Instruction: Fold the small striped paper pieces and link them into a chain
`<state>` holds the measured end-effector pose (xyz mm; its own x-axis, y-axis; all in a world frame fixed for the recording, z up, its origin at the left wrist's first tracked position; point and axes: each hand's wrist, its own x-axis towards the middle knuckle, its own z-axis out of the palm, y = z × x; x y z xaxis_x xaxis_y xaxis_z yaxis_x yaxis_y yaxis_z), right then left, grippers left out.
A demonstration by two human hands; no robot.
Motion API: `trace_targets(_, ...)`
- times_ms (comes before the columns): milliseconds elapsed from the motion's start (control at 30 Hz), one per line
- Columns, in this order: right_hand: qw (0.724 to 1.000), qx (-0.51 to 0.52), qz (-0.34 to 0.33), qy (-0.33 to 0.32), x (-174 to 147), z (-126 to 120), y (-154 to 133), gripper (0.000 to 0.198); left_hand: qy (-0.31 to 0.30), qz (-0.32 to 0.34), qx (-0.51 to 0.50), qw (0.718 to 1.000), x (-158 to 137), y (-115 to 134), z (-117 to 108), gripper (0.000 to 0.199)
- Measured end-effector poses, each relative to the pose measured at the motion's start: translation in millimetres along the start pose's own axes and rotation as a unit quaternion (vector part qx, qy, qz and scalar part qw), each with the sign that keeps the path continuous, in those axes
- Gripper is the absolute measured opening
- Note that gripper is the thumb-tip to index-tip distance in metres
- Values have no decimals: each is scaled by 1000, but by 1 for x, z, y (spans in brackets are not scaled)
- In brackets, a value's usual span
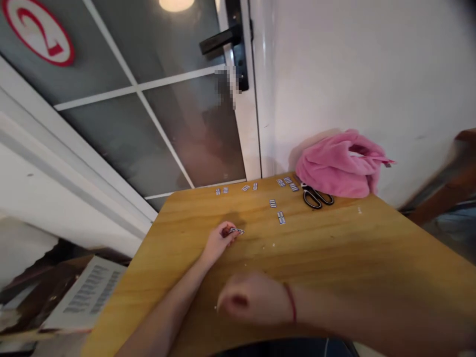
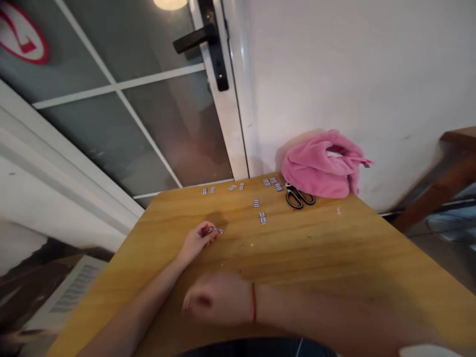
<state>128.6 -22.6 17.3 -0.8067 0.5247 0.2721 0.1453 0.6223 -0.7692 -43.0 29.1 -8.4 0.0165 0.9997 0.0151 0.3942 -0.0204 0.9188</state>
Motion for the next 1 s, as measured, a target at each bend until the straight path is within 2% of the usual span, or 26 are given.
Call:
trace_targets(67,995,-36,64,73,8,-11,18,28,-2,18,-11,1000,-3,-3,2,21)
trace_targets(133,973,-78,126,176,16,-26,43,38,-16,30,-19,999,-1,-2,5,19)
trace_targets(167,963,-91,137,212,20,-33,56,48,-19,41,-13,999,-1,-1,6,17)
trace_targets(200,962,-73,144,220,23,-39,67,50,-15,57,4,998,0,1,7,16)
trace_targets(333,988,3,119,100,29,-49,88,27,19,127,100,987,-4,5,8,12)
trace_targets(400,990,10,117,73,29,-50,86,26,12,119,105,987,-6,6,9,14)
trace_targets(567,990,-2,116,79,26,-50,77,25,-3,66,98,993,-11,8,12,14)
trace_targets(767,979,-139,78,129,22,-45,76,17,-10,87,120,989,-14,10,12,18)
trace_targets(867,973,-182,63,125,21,-43,79,15,-5,114,188,975,-17,12,10,16)
trace_targets(1000,979,-193,39,57,24,-43,78,17,-4,128,318,940,-22,15,9,16)
